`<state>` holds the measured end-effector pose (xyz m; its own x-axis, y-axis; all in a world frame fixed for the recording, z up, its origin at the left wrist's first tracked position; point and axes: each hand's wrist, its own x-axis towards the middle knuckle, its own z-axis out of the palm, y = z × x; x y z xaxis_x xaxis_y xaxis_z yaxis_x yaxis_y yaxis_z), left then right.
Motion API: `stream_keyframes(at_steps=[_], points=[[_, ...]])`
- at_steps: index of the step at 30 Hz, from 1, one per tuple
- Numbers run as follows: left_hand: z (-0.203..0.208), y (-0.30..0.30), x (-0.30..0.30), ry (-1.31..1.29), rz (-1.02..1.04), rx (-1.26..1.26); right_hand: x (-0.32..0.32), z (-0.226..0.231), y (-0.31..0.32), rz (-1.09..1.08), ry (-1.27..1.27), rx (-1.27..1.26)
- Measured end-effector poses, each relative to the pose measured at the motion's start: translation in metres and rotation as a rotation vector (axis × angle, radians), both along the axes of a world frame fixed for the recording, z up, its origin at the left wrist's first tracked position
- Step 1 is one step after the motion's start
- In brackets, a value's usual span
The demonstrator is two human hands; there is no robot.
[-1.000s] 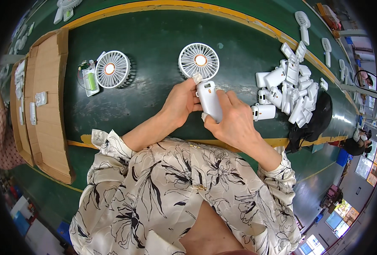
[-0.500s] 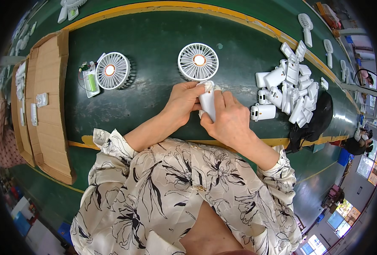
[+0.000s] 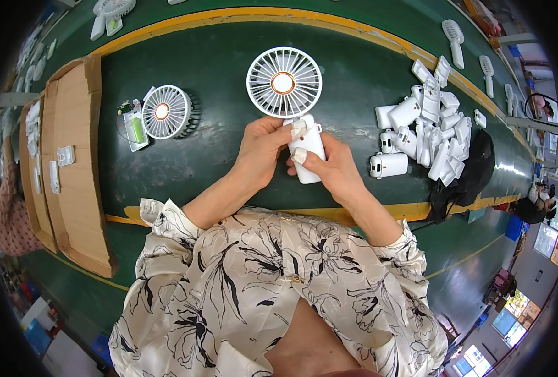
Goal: The person assembles handheld fans by connecting wiring and inserting circuit boards into the handle casings, snapping the outer plastic covers into place, testing the fans, and placing the assembled units onto a conveyor belt.
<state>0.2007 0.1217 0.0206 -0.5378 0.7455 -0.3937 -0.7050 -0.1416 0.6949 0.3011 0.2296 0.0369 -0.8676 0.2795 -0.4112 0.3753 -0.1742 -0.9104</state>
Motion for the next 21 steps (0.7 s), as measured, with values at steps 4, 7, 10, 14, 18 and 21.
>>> stream_keyframes(at_steps=[4, 7, 10, 14, 18, 21], points=[[-0.001, -0.001, 0.002, -0.012, 0.018, 0.007, 0.000, -0.004, -0.002, -0.022, 0.036, -0.040], [-0.002, -0.002, 0.003, 0.008, -0.002, 0.022, 0.002, -0.004, -0.002, -0.007, 0.001, 0.015], [-0.009, -0.004, 0.005, 0.079, -0.060, 0.104, 0.002, -0.003, -0.002, -0.018, 0.005, 0.043], [-0.010, -0.003, 0.010, 0.094, -0.038, 0.088, 0.002, 0.002, -0.004, -0.047, -0.017, 0.031], [-0.007, -0.001, 0.014, 0.127, 0.010, 0.044, 0.002, 0.001, -0.004, -0.060, -0.044, 0.019], [-0.007, 0.001, 0.014, 0.131, 0.052, 0.011, 0.001, -0.002, -0.004, -0.071, -0.054, -0.013]])
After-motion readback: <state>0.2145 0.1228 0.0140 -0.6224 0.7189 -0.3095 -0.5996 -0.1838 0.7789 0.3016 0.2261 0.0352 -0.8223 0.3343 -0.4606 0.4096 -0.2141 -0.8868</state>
